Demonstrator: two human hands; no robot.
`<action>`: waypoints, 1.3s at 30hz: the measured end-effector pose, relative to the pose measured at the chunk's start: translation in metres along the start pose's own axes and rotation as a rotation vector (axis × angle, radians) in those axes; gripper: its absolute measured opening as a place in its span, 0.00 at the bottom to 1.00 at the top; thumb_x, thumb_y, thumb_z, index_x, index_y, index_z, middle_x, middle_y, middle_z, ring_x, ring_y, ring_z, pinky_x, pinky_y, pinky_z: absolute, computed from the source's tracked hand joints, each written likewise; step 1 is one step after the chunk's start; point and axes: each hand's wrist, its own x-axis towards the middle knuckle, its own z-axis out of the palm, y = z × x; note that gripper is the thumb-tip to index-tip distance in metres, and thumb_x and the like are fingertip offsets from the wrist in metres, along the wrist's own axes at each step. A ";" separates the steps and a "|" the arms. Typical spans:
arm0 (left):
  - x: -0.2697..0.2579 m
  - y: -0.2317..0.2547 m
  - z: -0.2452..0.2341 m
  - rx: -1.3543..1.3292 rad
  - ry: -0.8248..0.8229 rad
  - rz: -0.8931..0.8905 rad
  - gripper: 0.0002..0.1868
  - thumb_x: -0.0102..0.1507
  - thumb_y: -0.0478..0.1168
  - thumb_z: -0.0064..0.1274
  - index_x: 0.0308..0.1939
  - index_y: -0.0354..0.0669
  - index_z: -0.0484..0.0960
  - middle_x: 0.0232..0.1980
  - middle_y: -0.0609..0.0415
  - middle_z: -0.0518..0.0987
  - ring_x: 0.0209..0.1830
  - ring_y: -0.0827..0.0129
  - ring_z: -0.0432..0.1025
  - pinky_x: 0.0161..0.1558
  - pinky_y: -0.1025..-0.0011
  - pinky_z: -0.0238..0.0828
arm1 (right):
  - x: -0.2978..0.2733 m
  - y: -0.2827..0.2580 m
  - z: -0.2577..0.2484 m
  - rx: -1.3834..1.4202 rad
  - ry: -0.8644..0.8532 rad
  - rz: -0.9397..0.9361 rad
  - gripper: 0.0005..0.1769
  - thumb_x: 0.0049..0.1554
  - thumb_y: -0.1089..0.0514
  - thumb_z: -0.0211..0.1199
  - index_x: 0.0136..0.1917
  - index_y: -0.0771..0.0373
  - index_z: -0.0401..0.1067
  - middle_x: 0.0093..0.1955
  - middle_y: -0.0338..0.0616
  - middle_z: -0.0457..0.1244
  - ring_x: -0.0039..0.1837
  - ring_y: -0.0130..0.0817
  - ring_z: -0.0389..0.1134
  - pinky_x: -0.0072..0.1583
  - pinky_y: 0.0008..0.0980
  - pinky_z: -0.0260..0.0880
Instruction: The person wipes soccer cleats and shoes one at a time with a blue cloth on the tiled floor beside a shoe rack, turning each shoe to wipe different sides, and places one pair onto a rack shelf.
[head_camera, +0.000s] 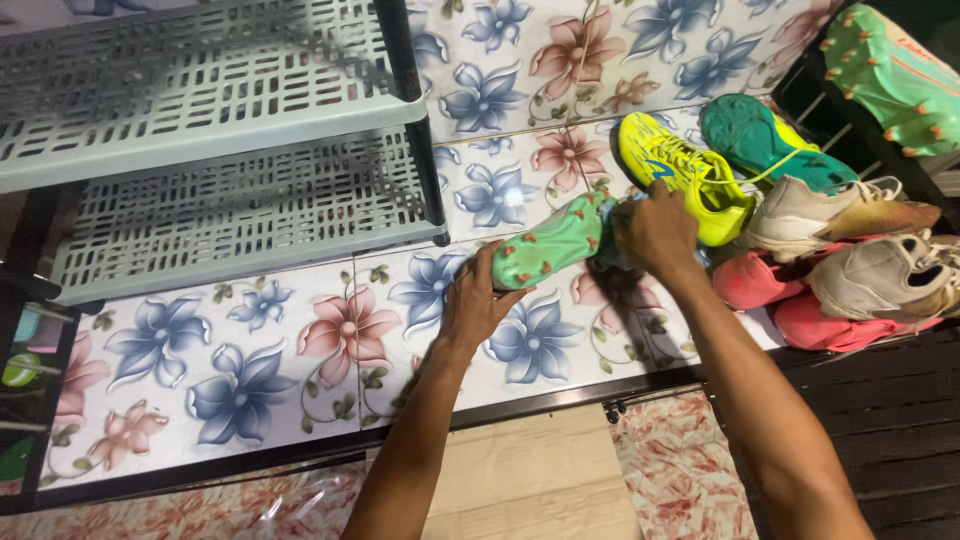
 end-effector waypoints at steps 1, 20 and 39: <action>-0.001 -0.001 0.001 0.004 -0.016 0.003 0.43 0.55 0.49 0.70 0.68 0.42 0.65 0.57 0.35 0.79 0.55 0.39 0.74 0.52 0.49 0.72 | 0.004 0.003 0.000 0.009 0.015 0.012 0.11 0.52 0.48 0.68 0.49 0.41 0.84 0.58 0.52 0.62 0.58 0.58 0.63 0.50 0.53 0.70; -0.001 0.005 0.002 0.105 -0.055 -0.013 0.42 0.55 0.51 0.69 0.68 0.47 0.66 0.54 0.38 0.78 0.48 0.41 0.76 0.44 0.50 0.75 | -0.041 -0.008 -0.009 0.230 0.163 -0.335 0.12 0.51 0.50 0.69 0.50 0.48 0.83 0.57 0.52 0.62 0.57 0.54 0.63 0.51 0.49 0.69; -0.006 0.011 -0.004 0.161 -0.065 0.130 0.47 0.48 0.50 0.71 0.70 0.52 0.68 0.60 0.51 0.74 0.62 0.53 0.70 0.53 0.56 0.74 | -0.099 -0.064 0.000 0.637 0.115 -0.293 0.15 0.57 0.52 0.68 0.57 0.55 0.82 0.57 0.57 0.63 0.62 0.53 0.65 0.61 0.46 0.65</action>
